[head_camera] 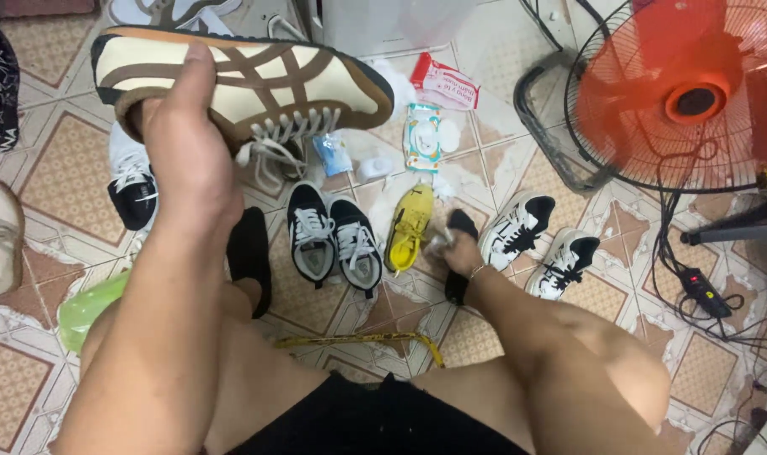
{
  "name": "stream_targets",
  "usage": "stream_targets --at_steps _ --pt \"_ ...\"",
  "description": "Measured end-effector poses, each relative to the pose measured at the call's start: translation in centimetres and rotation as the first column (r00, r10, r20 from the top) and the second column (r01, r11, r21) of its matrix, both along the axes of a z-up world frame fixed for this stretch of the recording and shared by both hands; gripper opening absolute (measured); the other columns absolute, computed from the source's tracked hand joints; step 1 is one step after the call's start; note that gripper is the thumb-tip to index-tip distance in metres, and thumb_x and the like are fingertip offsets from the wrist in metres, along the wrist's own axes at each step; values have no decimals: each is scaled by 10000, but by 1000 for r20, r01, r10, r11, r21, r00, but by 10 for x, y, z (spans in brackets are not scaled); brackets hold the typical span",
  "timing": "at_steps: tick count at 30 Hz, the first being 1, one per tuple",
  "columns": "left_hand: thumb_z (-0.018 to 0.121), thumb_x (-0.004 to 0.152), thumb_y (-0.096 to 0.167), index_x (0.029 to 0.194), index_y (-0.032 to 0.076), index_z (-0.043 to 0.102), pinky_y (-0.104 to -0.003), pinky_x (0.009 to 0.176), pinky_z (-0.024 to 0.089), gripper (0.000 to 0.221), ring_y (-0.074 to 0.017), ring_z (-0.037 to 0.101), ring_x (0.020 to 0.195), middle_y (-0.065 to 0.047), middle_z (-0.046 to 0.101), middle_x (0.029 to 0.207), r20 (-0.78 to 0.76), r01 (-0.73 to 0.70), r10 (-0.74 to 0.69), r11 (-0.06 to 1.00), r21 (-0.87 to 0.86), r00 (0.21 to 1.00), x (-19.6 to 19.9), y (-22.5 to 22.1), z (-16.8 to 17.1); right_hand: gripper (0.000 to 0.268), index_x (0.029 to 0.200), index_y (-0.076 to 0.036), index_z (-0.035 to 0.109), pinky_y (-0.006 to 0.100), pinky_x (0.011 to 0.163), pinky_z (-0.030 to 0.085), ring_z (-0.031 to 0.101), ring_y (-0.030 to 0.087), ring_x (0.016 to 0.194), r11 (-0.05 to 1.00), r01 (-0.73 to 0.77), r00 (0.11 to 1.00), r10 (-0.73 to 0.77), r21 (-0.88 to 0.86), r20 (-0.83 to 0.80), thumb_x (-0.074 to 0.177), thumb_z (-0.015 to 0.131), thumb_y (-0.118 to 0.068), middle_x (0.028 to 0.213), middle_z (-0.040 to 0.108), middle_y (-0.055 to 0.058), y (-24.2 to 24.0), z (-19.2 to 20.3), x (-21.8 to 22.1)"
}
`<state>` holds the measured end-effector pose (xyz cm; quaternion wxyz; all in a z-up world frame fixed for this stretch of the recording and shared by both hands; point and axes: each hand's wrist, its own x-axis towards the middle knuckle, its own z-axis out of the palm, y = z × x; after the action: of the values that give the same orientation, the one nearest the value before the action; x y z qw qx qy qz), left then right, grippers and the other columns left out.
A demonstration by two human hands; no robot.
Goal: Cleaning a shoe using a cloth and cleaning spray.
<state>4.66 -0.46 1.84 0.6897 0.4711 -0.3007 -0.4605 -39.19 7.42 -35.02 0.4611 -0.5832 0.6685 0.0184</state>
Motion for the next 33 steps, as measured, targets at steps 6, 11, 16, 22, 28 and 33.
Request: stream_targets --at_steps 6,11,16,22,28,33 --pt "596 1032 208 1194 -50 620 -375 1038 554 305 -217 701 1109 -137 731 1165 -255 190 -157 975 111 954 -23 -3 4 631 1419 -135 570 405 866 596 768 315 929 997 -44 992 52 71 -113 832 762 -261 1043 757 212 -4 39 33" --pt "644 988 161 1151 -26 676 -347 867 493 250 -180 650 949 -95 728 1079 -225 263 -218 945 195 950 -39 -6 -4 811 1334 -102 572 400 927 531 647 308 1135 955 -291 915 295 54 -276 614 914 -250 1230 655 174 -50 27 16" --pt "678 1024 153 1088 -140 705 -378 891 485 302 -222 642 946 -156 740 1067 -269 433 -386 889 146 882 -55 7 -28 621 1299 -89 678 418 1013 542 645 302 1237 891 -298 717 445 342 -536 774 855 -369 1311 666 141 -92 245 89" --pt "636 953 207 1252 -82 675 -296 1009 449 418 -148 639 1122 -94 723 1234 -175 523 -500 842 132 848 -86 19 -23 323 1288 -48 679 425 1036 545 697 332 1191 456 65 984 116 -887 132 999 602 -173 1290 717 181 -73 392 98" --pt "746 943 213 1098 -152 734 -407 867 468 397 -266 603 960 -219 689 1049 32 652 -716 652 388 697 -106 32 -64 391 1371 -49 612 528 1199 419 576 378 1377 26 -218 950 236 -975 -206 1007 633 -191 1430 625 138 -74 418 122" --pt "667 868 198 1288 -36 619 -324 1059 454 483 -192 630 1190 -133 689 1284 -113 774 -767 615 152 631 -113 31 -28 523 1466 -44 553 481 1209 430 516 362 1448 190 -165 891 450 -968 -64 1003 601 -282 1522 556 159 -70 401 142"
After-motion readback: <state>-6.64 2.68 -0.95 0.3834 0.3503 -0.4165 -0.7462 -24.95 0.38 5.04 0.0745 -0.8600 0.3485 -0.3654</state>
